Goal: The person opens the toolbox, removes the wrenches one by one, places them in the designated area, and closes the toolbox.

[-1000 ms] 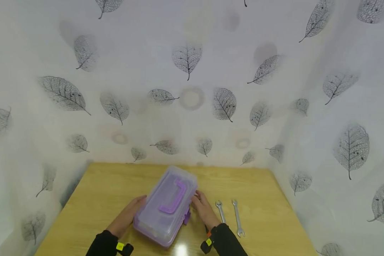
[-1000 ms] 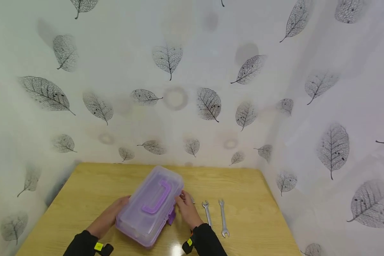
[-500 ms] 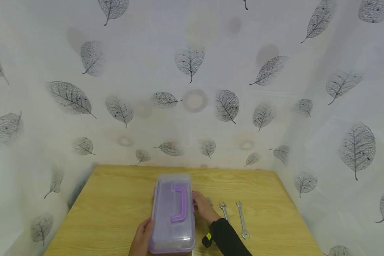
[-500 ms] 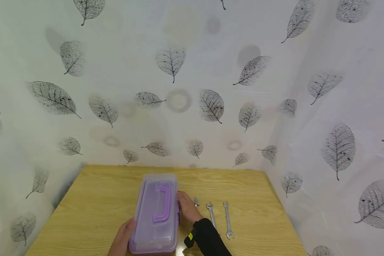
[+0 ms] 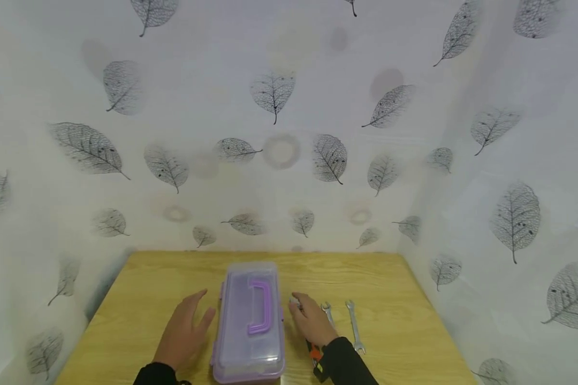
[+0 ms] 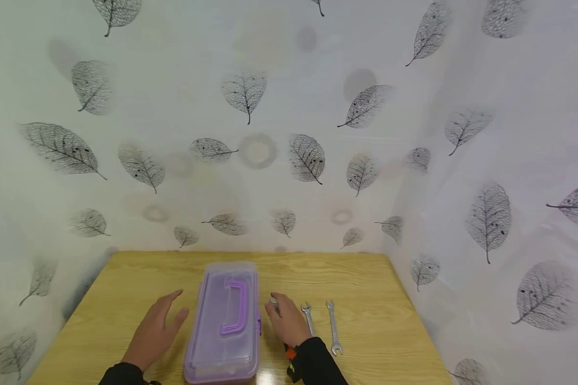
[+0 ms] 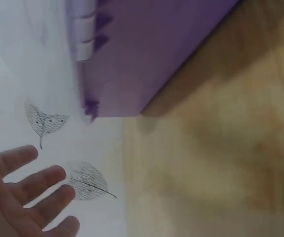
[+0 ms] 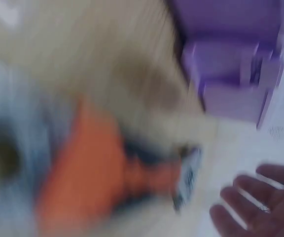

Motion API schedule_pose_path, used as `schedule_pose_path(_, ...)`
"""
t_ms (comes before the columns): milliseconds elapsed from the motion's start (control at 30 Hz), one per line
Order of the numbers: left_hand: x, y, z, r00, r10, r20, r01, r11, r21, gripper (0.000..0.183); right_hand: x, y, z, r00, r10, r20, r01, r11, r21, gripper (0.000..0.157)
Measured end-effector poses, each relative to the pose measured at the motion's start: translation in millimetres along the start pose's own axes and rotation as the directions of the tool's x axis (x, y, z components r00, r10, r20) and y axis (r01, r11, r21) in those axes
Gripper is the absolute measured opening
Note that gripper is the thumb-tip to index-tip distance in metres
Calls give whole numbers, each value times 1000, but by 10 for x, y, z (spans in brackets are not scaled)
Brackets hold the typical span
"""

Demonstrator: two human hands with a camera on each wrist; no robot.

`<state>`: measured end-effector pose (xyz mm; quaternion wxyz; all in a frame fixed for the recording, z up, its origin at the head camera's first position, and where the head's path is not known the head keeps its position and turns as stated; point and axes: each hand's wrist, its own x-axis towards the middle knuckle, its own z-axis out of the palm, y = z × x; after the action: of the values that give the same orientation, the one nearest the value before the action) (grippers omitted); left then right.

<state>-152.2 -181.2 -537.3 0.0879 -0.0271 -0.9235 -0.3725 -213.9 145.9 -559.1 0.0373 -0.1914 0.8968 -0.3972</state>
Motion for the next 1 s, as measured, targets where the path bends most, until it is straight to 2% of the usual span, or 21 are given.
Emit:
schedule_pose_path(67, 45, 120, -2, 997, 78, 9, -78, 997, -6, 63, 9, -15, 73, 996, -5, 92, -9, 989, 147, 54)
schedule_pose_path(133, 62, 261, 32, 980, 196, 33, -197, 980, 4, 63, 26, -15, 123, 986, -18, 166, -25, 967, 255, 51)
schedule_pose_path(167, 62, 327, 62, 963, 264, 56, -265, 964, 14, 65, 36, -5, 143, 982, -21, 190, -34, 960, 278, 50)
schedule_pose_path(233, 48, 418, 133, 916, 384, 112, -391, 919, 49, 69, 41, 25, 159, 975, -16, 223, -50, 957, 285, 51)
schedule_pose_path(267, 35, 448, 167, 897, 417, 143, -430, 900, 68, 69, 39, 43, 156, 973, -8, 232, -59, 959, 278, 53)
schedule_pose_path(333, 11, 484, 222, 881, 438, 178, -458, 884, 95, 69, 40, 76, 132, 975, 8, 222, -65, 966, 251, 57)
schedule_pose_path(367, 0, 493, 243, 880, 439, 185, -462, 880, 110, 68, 36, 91, 111, 979, 33, 201, -82, 967, 240, 57)
schedule_pose_path(433, -16, 501, 268, 888, 423, 181, -448, 884, 135, 64, 36, 118, 56, 985, 96, 143, -128, 962, 239, 56)
schedule_pose_path(500, -24, 509, 276, 898, 409, 163, -431, 892, 135, 62, 44, 141, 5, 982, 156, 104, -181, 933, 310, 52)
schedule_pose_path(567, -26, 521, 284, 899, 411, 149, -430, 894, 123, 60, 39, 166, -34, 975, 199, 102, -224, 876, 426, 48)
schedule_pose_path(667, -34, 531, 289, 903, 408, 133, -421, 903, 92, 59, 18, 179, -39, 965, 189, 181, -260, 775, 576, 44)
schedule_pose_path(733, -39, 532, 293, 904, 410, 119, -420, 905, 74, 58, -3, 163, -14, 960, 130, 247, -263, 711, 651, 47)
schedule_pose_path(833, -39, 530, 294, 905, 413, 105, -420, 906, 60, 57, -18, 114, 26, 946, 68, 316, -281, 657, 700, 53)
schedule_pose_path(867, -38, 530, 296, 905, 414, 101, -421, 905, 56, 56, -18, 97, 37, 944, 47, 327, -276, 655, 704, 54)
schedule_pose_path(900, -35, 529, 298, 904, 416, 98, -422, 905, 55, 56, -18, 79, 43, 945, 31, 326, -262, 669, 696, 53)
schedule_pose_path(1000, -31, 522, 303, 906, 411, 100, -417, 907, 52, 56, -23, 18, 42, 956, 53, 289, -225, 765, 604, 50)
